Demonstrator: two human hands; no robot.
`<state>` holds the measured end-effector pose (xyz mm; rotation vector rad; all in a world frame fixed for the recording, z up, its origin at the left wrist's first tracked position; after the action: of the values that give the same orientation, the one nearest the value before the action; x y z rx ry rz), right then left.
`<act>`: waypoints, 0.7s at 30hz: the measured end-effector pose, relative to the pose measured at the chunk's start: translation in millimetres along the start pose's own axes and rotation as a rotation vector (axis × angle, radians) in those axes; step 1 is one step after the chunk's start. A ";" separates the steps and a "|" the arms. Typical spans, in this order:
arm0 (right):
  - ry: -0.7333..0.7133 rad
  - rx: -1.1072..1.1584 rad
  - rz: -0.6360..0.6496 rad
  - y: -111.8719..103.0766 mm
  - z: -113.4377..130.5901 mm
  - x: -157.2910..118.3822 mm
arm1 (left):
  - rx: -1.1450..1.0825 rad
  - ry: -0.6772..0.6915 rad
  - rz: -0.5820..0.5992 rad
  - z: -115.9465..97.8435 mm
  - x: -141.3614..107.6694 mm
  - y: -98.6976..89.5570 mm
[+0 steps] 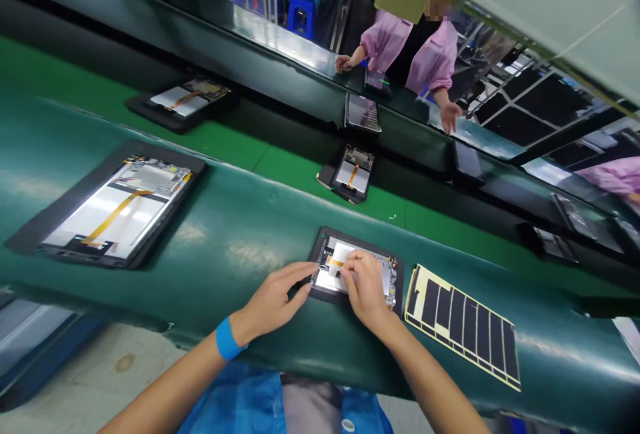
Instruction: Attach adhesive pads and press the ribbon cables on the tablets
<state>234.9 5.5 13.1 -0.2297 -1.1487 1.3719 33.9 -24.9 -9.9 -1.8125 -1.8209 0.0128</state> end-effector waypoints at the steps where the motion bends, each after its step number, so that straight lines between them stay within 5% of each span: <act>1: -0.002 0.008 0.014 7.6 2.7 1.2 | 0.079 0.064 -0.026 1.9 -2.0 -3.8; 9: -0.004 -0.047 0.029 30.7 5.0 11.8 | 0.342 0.325 0.102 -0.7 -6.6 13.2; 21: 0.006 -0.091 0.001 35.0 0.6 13.4 | 0.395 0.337 0.193 5.7 0.4 27.5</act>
<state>209.3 25.8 -5.1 -0.2998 -1.2076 1.3208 56.9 -20.1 -25.2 -1.5882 -1.3005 0.1238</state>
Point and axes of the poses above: each hand's wrist, its own x-axis towards the middle knuckle, its own y-axis out of the palm, z = x × y, the point moved 6 cm from there along x, towards the middle knuckle, and after that the axes turned 14 degrees about -z, right-handed, at the moved point
